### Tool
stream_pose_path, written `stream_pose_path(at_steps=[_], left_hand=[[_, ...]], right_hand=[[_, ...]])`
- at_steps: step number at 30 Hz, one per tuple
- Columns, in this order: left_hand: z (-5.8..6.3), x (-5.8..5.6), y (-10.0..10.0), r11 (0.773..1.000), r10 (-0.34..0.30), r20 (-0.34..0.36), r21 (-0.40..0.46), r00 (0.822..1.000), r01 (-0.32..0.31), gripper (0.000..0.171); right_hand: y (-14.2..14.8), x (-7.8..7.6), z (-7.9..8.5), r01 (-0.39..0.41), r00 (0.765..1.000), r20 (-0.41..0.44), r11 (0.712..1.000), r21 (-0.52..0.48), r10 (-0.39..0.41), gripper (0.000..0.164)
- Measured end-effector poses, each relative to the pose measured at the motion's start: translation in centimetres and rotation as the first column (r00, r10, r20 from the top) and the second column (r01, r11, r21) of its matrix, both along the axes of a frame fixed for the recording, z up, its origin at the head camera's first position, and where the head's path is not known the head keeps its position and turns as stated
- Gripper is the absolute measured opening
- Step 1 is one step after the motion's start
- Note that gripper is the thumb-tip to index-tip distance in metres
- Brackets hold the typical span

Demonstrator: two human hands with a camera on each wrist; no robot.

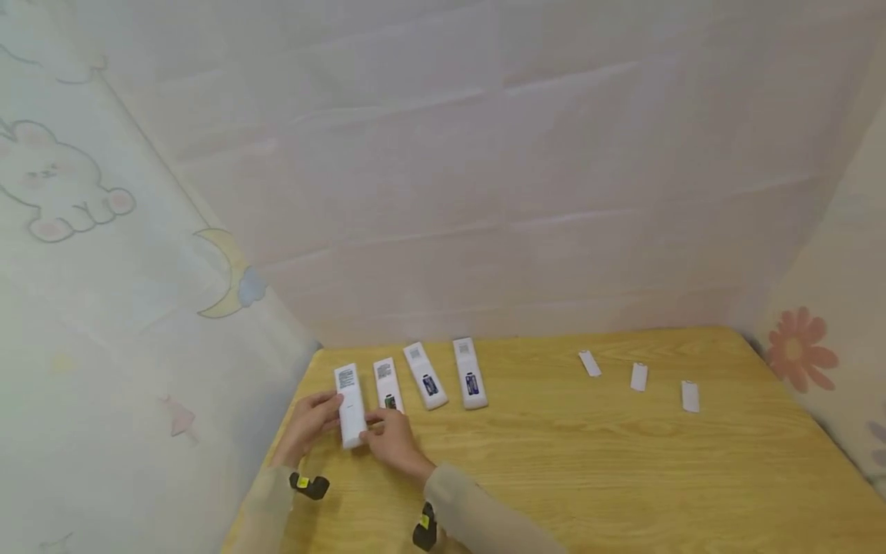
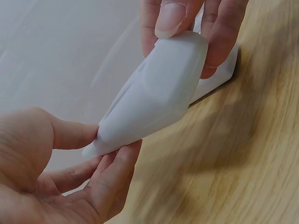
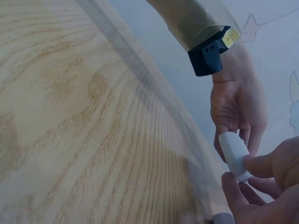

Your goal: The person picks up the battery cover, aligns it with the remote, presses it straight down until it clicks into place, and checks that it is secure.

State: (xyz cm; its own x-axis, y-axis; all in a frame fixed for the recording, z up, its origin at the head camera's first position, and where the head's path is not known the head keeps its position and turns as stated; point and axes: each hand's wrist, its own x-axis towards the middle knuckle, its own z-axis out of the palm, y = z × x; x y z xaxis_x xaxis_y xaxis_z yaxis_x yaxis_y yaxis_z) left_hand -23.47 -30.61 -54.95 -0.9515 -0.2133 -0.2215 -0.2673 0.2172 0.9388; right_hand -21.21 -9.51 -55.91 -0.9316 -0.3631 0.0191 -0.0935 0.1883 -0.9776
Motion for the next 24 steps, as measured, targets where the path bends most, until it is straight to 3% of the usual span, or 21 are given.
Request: stream_pose_path(at_steps=[16, 24], left_hand=[[-0.4, 0.0, -0.9, 0.999, 0.002, 0.035, -0.039, 0.999, 0.000, 0.057], [-1.1, 0.3, -1.5, 0.999, -0.004, 0.042, -0.040, 0.999, 0.006, 0.053]], right_hand=[[-0.8, -0.2, -1.4, -0.014, 1.000, -0.002, 1.000, 0.013, 0.014, 0.032], [-1.5, -0.1, -2.3, -0.042, 0.998, -0.047, 0.999, 0.018, 0.043, 0.034]])
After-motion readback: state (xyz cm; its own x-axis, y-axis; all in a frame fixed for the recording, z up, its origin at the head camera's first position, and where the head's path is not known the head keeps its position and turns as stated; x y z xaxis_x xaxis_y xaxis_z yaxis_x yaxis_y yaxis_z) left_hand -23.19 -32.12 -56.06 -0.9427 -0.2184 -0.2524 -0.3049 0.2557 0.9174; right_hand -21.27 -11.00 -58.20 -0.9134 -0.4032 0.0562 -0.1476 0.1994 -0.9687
